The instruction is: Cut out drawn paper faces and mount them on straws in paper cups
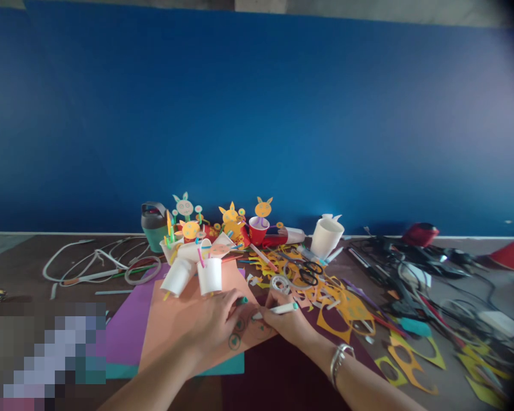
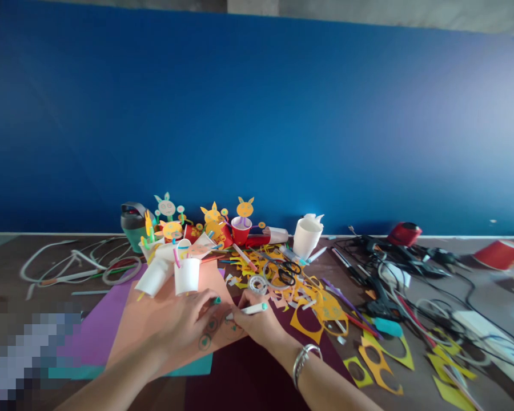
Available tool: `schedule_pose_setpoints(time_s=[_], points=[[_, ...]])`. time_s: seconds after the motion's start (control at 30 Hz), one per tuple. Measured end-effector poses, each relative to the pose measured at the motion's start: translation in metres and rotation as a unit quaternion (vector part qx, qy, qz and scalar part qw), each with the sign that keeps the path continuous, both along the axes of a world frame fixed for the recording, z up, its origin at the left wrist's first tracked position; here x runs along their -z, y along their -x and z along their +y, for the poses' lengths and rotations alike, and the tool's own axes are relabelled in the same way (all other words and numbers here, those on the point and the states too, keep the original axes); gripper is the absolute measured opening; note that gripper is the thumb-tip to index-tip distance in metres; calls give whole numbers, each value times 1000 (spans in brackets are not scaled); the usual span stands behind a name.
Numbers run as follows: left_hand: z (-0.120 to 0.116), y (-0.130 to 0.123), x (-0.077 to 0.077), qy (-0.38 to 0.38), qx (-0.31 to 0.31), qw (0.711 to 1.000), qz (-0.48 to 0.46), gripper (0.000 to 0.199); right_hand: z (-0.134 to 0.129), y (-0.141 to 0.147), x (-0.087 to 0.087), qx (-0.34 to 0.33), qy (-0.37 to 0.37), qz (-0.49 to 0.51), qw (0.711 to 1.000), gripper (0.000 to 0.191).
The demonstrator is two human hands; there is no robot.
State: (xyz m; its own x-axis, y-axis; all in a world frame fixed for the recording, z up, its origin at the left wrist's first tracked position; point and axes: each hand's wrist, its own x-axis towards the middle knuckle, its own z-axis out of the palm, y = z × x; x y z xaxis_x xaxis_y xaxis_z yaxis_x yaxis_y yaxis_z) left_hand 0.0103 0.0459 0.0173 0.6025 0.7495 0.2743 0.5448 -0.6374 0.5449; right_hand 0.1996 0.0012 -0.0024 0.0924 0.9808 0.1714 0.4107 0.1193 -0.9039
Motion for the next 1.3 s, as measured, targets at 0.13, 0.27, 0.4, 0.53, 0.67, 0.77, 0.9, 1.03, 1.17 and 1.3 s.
schedule_pose_setpoints(time_s=[0.13, 0.27, 0.4, 0.53, 0.67, 0.77, 0.9, 1.03, 1.17, 1.3], points=[[0, 0, -1, -6, -3, 1000, -1, 18, 1, 0, 0, -2, 2, 10, 1000, 23], [0, 0, -3, 0, 3, 1000, -8, 16, 1, 0, 2, 1, 18, 32, 999, 24], [-1, 0, -2, 7, -4, 1000, -9, 15, 0, 0, 1, 3, 12, 7, 1000, 23], [-1, 0, -1, 0, -5, 1000, -4, 10, 0, 1, -1, -3, 12, 0, 1000, 22], [0, 1, -1, -9, -10, 1000, 3, 13, 0, 2, 0, 5, 16, -13, 1000, 23], [-1, 1, -2, -6, -4, 1000, 0, 13, 1, 2, 2, -3, 13, 6, 1000, 23], [-1, -1, -3, 5, 3, 1000, -18, 14, 2, -2, 3, -1, 31, 129, 991, 25], [-2, -1, -5, 9, 4, 1000, -25, 13, 2, -9, 3, 12, 27, 219, 975, 34], [-2, 0, -4, 22, 14, 999, -21, 12, 0, -10, -3, 15, 29, 299, 954, 31], [-2, 1, -1, 7, 26, 999, -32, 6, -4, -9, -9, -21, 12, 329, 944, 30]])
